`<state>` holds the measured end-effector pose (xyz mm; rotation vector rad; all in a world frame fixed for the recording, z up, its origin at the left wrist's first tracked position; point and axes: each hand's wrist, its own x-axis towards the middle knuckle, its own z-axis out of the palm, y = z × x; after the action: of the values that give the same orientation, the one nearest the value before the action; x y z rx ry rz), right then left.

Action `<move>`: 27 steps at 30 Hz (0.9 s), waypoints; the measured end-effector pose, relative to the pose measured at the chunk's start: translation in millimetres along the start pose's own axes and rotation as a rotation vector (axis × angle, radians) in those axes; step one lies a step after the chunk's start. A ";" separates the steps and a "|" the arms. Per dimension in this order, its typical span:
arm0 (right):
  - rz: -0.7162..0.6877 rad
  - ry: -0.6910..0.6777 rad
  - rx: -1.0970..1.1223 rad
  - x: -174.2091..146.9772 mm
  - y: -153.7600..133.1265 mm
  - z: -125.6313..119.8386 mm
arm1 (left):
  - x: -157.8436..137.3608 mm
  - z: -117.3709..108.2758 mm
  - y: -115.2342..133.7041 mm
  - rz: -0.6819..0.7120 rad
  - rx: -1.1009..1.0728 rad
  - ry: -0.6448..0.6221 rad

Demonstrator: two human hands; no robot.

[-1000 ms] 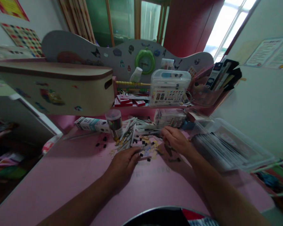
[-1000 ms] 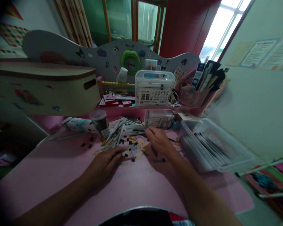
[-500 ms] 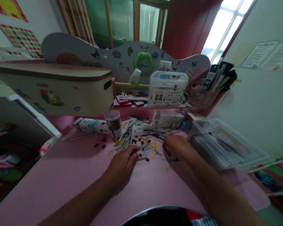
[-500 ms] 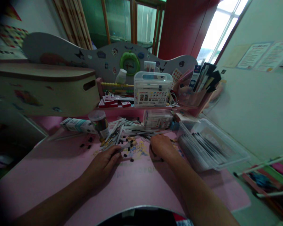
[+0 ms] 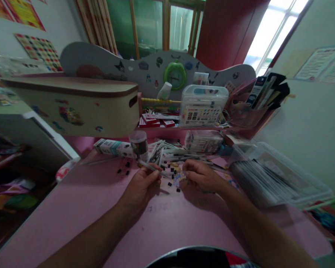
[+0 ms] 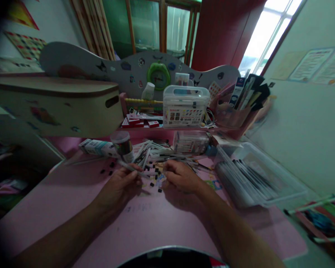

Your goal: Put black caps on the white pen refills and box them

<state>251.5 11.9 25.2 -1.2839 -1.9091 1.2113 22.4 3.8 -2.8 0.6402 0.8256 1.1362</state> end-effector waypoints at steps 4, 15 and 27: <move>-0.008 -0.065 0.068 -1.4 -2.4 2.4 | 2.4 -3.1 3.0 -0.035 -0.063 0.093; -0.150 -0.054 0.033 0.9 -6.0 11.1 | -1.1 -3.1 1.2 -0.085 -0.071 0.075; -0.127 0.051 -0.144 -1.5 -9.3 21.4 | -3.2 -1.8 -3.3 -0.109 0.044 0.080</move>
<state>230.8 1.1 23.9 -1.2324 -2.0384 0.9849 22.0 -0.2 -5.6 0.5823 0.9444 1.0527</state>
